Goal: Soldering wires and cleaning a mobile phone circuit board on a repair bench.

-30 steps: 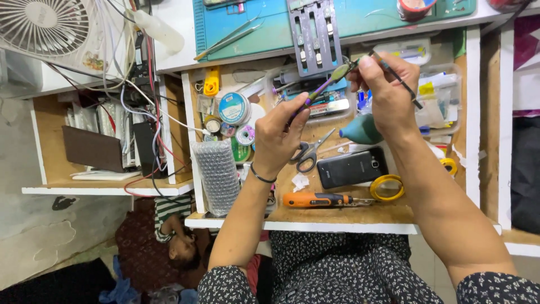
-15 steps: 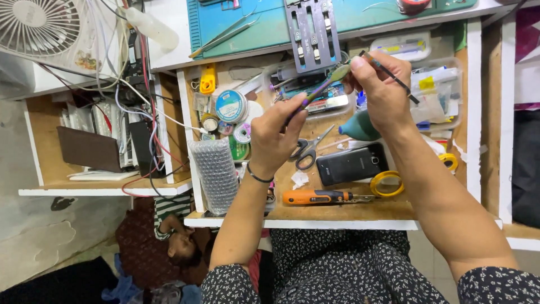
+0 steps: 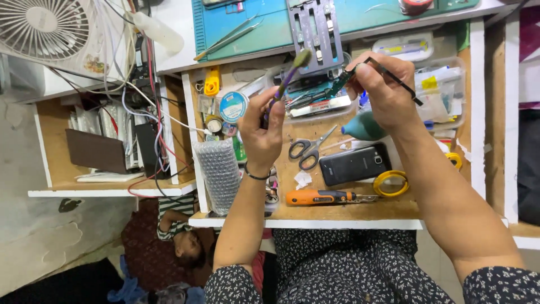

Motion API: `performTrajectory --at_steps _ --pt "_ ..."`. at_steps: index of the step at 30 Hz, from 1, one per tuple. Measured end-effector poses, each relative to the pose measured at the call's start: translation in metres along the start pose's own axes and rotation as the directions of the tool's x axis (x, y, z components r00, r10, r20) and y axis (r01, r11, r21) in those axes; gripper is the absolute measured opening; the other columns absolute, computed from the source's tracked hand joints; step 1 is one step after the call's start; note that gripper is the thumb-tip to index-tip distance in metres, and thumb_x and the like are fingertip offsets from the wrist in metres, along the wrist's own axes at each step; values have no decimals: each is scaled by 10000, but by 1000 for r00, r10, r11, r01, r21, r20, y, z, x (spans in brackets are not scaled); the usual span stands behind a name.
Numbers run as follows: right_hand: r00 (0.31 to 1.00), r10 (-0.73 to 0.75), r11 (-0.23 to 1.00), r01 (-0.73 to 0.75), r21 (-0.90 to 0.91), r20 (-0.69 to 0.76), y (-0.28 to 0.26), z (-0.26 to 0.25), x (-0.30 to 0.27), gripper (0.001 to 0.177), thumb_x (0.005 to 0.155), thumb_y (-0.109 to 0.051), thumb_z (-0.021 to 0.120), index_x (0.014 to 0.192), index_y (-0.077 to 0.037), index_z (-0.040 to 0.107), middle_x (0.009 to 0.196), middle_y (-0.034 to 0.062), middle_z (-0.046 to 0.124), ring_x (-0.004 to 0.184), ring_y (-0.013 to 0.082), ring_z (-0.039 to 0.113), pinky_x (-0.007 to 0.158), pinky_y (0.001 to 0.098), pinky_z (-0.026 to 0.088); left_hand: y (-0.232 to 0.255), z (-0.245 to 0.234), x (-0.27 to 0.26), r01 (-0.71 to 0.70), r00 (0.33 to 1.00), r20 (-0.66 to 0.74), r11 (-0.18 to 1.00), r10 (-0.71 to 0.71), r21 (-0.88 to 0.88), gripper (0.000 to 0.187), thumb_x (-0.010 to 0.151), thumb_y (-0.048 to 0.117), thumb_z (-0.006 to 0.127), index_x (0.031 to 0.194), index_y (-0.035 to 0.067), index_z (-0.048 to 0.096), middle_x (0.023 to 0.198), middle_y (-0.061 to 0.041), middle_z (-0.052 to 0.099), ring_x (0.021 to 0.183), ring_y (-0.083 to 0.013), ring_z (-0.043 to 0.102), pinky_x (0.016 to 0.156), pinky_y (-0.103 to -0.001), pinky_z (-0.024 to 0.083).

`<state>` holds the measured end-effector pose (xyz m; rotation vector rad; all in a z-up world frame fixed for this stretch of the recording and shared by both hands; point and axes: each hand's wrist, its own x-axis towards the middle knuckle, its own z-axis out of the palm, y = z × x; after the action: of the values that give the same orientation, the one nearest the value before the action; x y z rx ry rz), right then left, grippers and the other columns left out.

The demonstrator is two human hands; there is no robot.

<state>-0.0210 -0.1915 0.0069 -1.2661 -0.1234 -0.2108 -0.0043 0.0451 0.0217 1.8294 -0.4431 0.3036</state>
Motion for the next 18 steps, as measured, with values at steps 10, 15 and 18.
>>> performTrajectory --at_steps 10,15,18 --pt "984 -162 957 175 232 -73 47 -8 7 230 1062 -122 568 882 17 527 838 247 623 616 212 655 535 310 576 10 26 -10 -78 992 90 982 94 -171 209 931 167 752 1137 179 783 804 -23 763 534 -41 495 482 -234 446" --pt "993 -98 945 114 305 -67 52 -10 10 234 1042 -190 549 862 -47 502 803 238 610 621 210 599 537 293 524 7 30 -11 -130 990 39 981 137 -143 223 942 163 746 1162 144 781 858 -52 772 572 -48 546 496 -236 461" --pt "994 93 872 -106 478 52 -2 6 4 124 995 -171 582 947 -76 645 835 35 640 721 94 589 727 209 526 8 19 -11 -91 990 104 994 96 -59 277 953 85 719 1227 93 682 975 -50 769 597 -81 506 544 -236 411"
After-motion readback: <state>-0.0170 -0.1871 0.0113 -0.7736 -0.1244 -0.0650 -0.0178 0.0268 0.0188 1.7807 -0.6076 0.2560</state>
